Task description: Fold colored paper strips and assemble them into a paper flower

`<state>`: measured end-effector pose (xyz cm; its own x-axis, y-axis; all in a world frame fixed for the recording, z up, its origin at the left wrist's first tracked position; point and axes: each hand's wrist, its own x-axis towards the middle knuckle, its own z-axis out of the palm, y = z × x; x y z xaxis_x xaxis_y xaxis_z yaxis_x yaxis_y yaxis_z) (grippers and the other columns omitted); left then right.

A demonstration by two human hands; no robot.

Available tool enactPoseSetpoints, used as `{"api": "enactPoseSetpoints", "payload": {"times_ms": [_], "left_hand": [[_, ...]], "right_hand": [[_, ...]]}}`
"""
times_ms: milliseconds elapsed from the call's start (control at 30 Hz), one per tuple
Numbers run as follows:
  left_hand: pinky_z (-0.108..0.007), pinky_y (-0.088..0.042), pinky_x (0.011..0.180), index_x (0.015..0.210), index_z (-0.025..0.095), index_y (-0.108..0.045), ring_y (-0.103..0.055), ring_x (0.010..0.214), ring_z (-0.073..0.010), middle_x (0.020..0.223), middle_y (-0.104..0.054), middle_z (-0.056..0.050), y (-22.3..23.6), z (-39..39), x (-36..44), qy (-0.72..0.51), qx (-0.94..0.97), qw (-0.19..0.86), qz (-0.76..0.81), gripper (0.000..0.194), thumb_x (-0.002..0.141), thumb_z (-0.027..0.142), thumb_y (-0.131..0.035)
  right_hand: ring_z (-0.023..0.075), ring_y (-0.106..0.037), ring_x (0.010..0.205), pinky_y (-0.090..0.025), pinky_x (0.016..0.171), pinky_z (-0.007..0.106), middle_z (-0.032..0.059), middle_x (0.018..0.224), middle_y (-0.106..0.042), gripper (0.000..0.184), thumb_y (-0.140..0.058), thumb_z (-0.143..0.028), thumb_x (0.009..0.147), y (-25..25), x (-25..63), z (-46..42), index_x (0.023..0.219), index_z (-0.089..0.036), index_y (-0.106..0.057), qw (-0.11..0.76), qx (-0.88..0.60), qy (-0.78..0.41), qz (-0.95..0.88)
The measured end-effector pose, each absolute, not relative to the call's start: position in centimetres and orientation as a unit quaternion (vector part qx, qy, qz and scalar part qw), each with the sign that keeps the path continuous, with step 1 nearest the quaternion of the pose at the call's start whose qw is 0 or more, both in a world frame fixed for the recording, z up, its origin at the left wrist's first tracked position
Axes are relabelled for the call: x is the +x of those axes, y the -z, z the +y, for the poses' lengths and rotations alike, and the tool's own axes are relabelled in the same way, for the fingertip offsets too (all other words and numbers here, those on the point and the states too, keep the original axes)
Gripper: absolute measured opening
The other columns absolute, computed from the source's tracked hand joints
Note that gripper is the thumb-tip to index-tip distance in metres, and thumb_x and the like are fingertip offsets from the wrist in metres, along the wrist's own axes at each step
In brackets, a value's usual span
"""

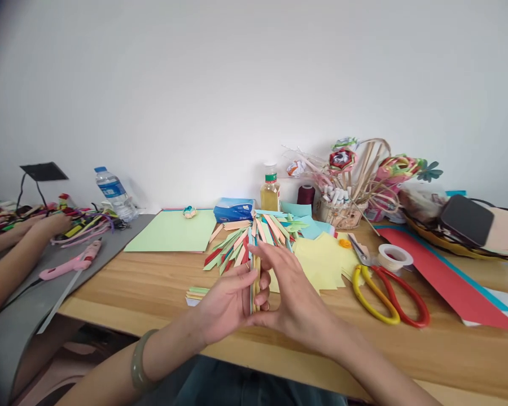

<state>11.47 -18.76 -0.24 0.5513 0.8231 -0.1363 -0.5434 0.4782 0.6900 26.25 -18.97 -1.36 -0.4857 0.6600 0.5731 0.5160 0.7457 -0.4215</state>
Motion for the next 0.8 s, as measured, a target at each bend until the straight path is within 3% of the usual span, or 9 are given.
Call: {"api": "enactPoseSetpoints", "payload": {"times_ms": [133, 267, 367, 533, 633, 733, 800], "left_hand": [[-0.022, -0.04, 0.055, 0.079, 0.014, -0.056, -0.046, 0.051, -0.006, 0.067, -0.051, 0.001, 0.0, -20.0, 12.1, -0.425, 0.32, 0.813, 0.234, 0.021, 0.067, 0.025, -0.07], [-0.022, -0.04, 0.056, 0.081, 0.015, -0.056, -0.047, 0.053, -0.0066, 0.067, -0.051, 0.002, 0.0, -20.4, 12.7, -0.42, 0.323, 0.816, 0.232, 0.022, 0.067, 0.024, -0.07], [-0.023, -0.041, 0.058, 0.081, 0.015, -0.056, -0.048, 0.055, -0.007, 0.067, -0.051, 0.002, 0.4, -20.4, 12.8, -0.423, 0.321, 0.817, 0.226, 0.022, 0.067, 0.026, -0.07], [-0.023, -0.041, 0.057, 0.082, 0.016, -0.055, -0.048, 0.057, -0.0075, 0.072, -0.052, 0.001, 1.3, -20.4, 12.6, -0.422, 0.334, 0.813, 0.224, 0.018, 0.073, 0.028, -0.065], [-0.022, -0.04, 0.058, 0.087, 0.015, -0.055, -0.048, 0.057, -0.0074, 0.071, -0.052, 0.0, 1.3, -20.5, 12.4, -0.428, 0.363, 0.795, 0.232, 0.019, 0.075, 0.028, -0.062], [-0.023, -0.042, 0.058, 0.085, 0.014, -0.054, -0.044, 0.053, -0.0068, 0.067, -0.049, 0.001, 0.9, -20.8, 12.1, -0.42, 0.407, 0.773, 0.246, 0.02, 0.076, 0.031, -0.06], [-0.023, -0.041, 0.056, 0.083, 0.014, -0.052, -0.041, 0.052, -0.0064, 0.066, -0.047, 0.002, 0.8, -21.1, 11.9, -0.416, 0.436, 0.758, 0.25, 0.019, 0.079, 0.033, -0.057]], "right_hand": [[0.0322, -0.03, 0.13, -0.036, 0.1, 0.049, 0.0169, 0.137, -0.036, 0.104, -0.073, -0.04, 0.064, 1.2, 26.7, -20.2, 0.141, -0.023, -0.006, 0.363, -0.343, -0.056, -0.865], [0.0303, -0.037, 0.125, -0.037, 0.099, 0.048, 0.0141, 0.13, -0.044, 0.091, -0.071, -0.039, 0.067, 1.1, 27.0, -20.9, 0.138, -0.026, -0.015, 0.374, -0.362, -0.049, -0.852], [0.0305, -0.032, 0.129, -0.037, 0.1, 0.048, 0.0147, 0.135, -0.039, 0.093, -0.07, -0.039, 0.068, 1.2, 27.2, -21.0, 0.139, -0.024, -0.013, 0.368, -0.374, -0.056, -0.849], [0.0295, -0.031, 0.129, -0.034, 0.102, 0.049, 0.0117, 0.136, -0.04, 0.081, -0.064, -0.037, 0.075, 1.3, 27.5, -20.9, 0.139, -0.027, -0.017, 0.355, -0.355, -0.061, -0.863], [0.0271, -0.036, 0.126, -0.041, 0.097, 0.042, 0.0108, 0.135, -0.038, 0.062, -0.057, -0.035, 0.081, 0.8, 27.6, -21.0, 0.135, -0.029, -0.028, 0.392, -0.369, -0.076, -0.84], [0.0208, -0.052, 0.107, -0.048, 0.086, 0.033, 0.0062, 0.113, -0.054, 0.035, -0.052, -0.025, 0.085, 0.0, 27.7, -21.1, 0.119, -0.032, -0.046, 0.432, -0.391, -0.072, -0.81], [0.0188, -0.056, 0.096, -0.05, 0.079, 0.029, 0.0041, 0.101, -0.057, 0.028, -0.053, -0.023, 0.084, -0.5, 27.6, -21.3, 0.111, -0.032, -0.05, 0.441, -0.398, -0.078, -0.801]]}}
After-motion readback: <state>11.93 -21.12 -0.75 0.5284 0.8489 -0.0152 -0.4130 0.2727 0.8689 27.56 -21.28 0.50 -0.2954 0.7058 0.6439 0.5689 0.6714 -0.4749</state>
